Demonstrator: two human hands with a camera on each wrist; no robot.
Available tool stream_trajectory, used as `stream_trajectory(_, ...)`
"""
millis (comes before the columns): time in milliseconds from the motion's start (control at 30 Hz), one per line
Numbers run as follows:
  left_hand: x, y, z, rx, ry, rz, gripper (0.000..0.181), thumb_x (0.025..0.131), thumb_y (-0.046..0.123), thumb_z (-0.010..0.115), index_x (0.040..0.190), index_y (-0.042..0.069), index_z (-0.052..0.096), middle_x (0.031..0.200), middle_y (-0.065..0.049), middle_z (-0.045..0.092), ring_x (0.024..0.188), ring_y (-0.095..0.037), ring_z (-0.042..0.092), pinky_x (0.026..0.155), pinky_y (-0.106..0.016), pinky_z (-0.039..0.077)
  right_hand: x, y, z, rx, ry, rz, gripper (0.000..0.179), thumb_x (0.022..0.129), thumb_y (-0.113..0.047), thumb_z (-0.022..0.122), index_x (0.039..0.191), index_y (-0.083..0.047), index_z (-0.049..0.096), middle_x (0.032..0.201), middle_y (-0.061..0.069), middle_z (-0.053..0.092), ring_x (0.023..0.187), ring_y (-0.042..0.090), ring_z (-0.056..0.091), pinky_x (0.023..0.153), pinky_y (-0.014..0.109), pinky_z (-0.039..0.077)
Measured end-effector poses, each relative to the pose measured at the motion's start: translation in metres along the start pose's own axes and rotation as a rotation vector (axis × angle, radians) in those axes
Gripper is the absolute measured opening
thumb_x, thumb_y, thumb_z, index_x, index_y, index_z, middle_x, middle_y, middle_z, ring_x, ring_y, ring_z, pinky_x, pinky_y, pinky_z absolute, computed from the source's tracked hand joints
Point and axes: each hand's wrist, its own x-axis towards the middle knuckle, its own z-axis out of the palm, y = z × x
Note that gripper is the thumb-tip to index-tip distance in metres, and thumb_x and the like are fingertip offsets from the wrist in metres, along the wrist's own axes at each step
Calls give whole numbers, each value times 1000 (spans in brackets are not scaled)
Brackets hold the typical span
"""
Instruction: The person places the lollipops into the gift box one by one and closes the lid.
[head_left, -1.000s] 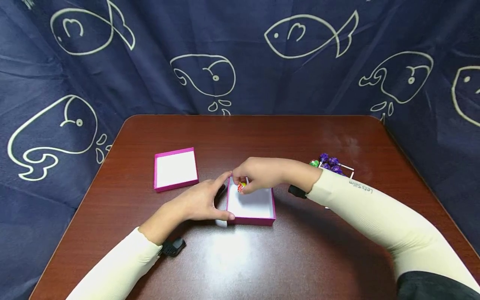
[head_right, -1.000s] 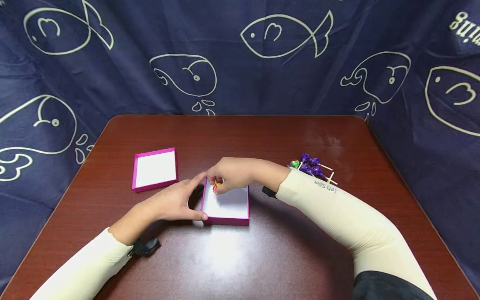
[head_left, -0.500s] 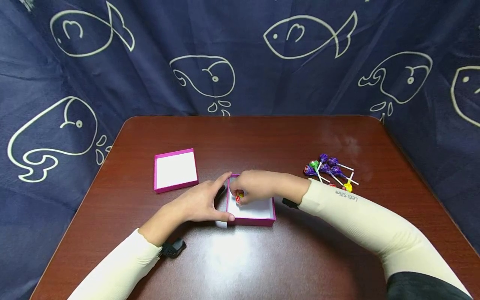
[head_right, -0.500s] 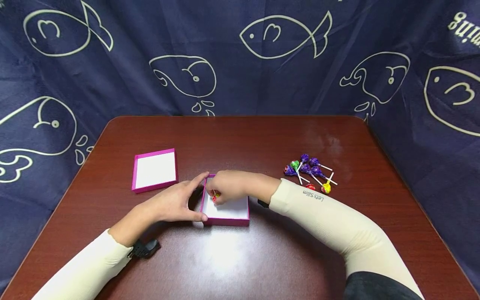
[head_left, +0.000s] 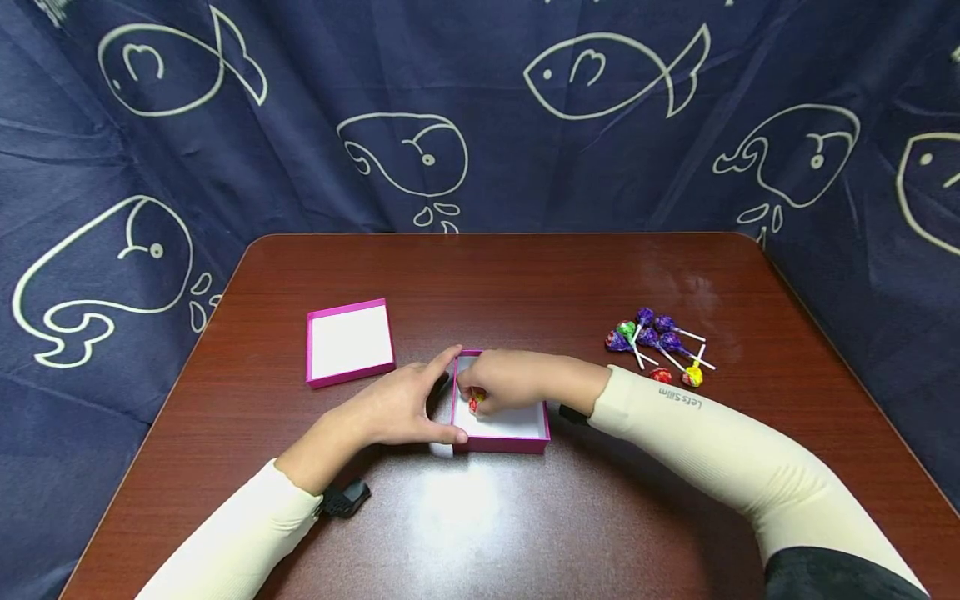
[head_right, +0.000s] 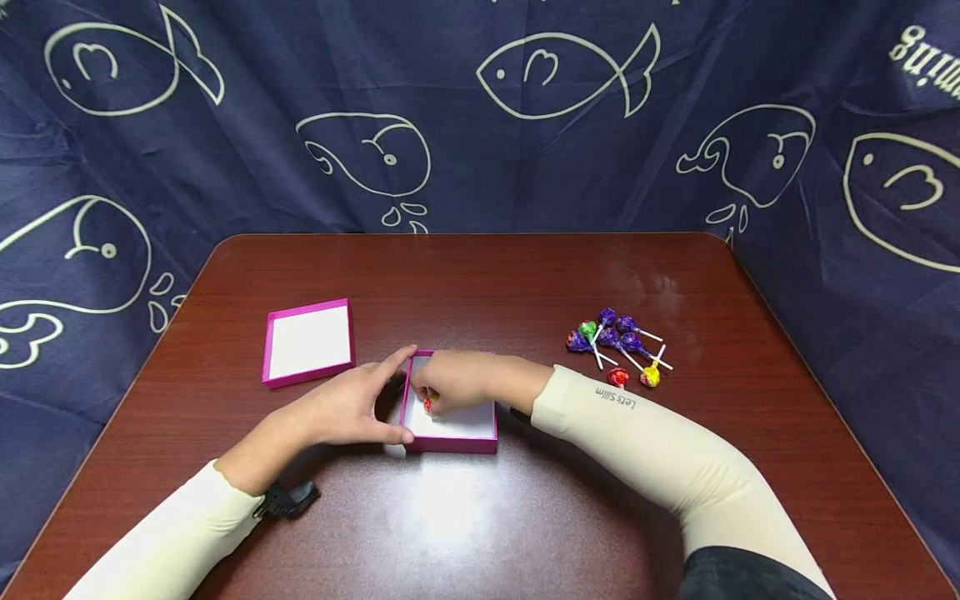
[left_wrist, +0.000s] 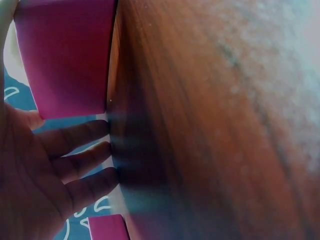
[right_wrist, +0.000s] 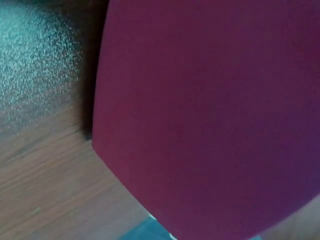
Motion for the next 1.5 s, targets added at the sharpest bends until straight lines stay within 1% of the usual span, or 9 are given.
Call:
stream_trajectory(233,1,2,-2,6,-16,-2,119,70,77,70,160,17,19,136,-15,58,124,-24,55,103,-41,43,-6,1,-6,31,-9,38,18,90,-15,71,105,-7,68,82,-5,63,72,7,56,70,25,49)
stream_trajectory(433,2,2,-2,13,-26,-7,119,70,78,69,160,17,19,135,-14,59,122,-23,56,102,-41,44,-7,4,-5,43,-2,-18,11,88,-5,67,100,-6,68,78,-5,61,71,7,53,69,24,47)
stream_trajectory(567,1,1,-1,8,-18,-1,119,70,77,70,160,17,20,136,-15,58,123,-24,56,102,-41,44,-4,5,-4,69,-14,-19,9,87,-4,68,94,-9,67,79,-7,60,72,6,52,69,23,47)
stream_trajectory(767,0,0,1,6,-12,1,118,71,74,72,159,16,21,133,-15,60,120,-24,57,100,-41,45,-1,3,-2,157,-47,-13,10,86,-3,68,93,-10,67,81,-5,63,73,5,53,71,23,47)
stream_trajectory(967,1,0,-1,3,0,3,117,71,72,73,159,17,20,131,-16,60,119,-25,58,99,-42,46,0,2,-2,207,-72,-17,10,88,-1,67,91,-10,67,77,-8,62,70,3,55,71,21,48)
stream_trajectory(1100,0,0,-2,-1,4,11,116,71,71,74,159,16,21,131,-16,60,118,-25,58,98,-42,46,1,0,-2,287,-105,3,11,90,2,63,92,-8,68,80,-5,65,72,5,63,71,21,51)
stream_trajectory(1200,0,0,-3,0,8,16,116,71,70,74,159,15,22,131,-16,60,118,-24,58,98,-42,47,2,0,-1,377,-133,29,13,93,4,60,93,-6,67,83,0,66,74,10,68,70,22,54)
stream_trajectory(1300,0,0,-3,1,12,13,116,71,71,74,159,15,22,130,-16,61,117,-24,58,97,-41,47,2,-1,-1,436,-164,36,14,93,6,59,94,-4,67,84,3,65,75,13,69,70,23,55)
stream_trajectory(1500,0,1,-2,-10,1,8,117,71,73,73,159,15,22,129,-16,61,118,-24,58,98,-41,46,2,-1,-2,404,-210,8,21,91,8,58,101,-6,71,88,1,66,80,10,67,73,22,52)
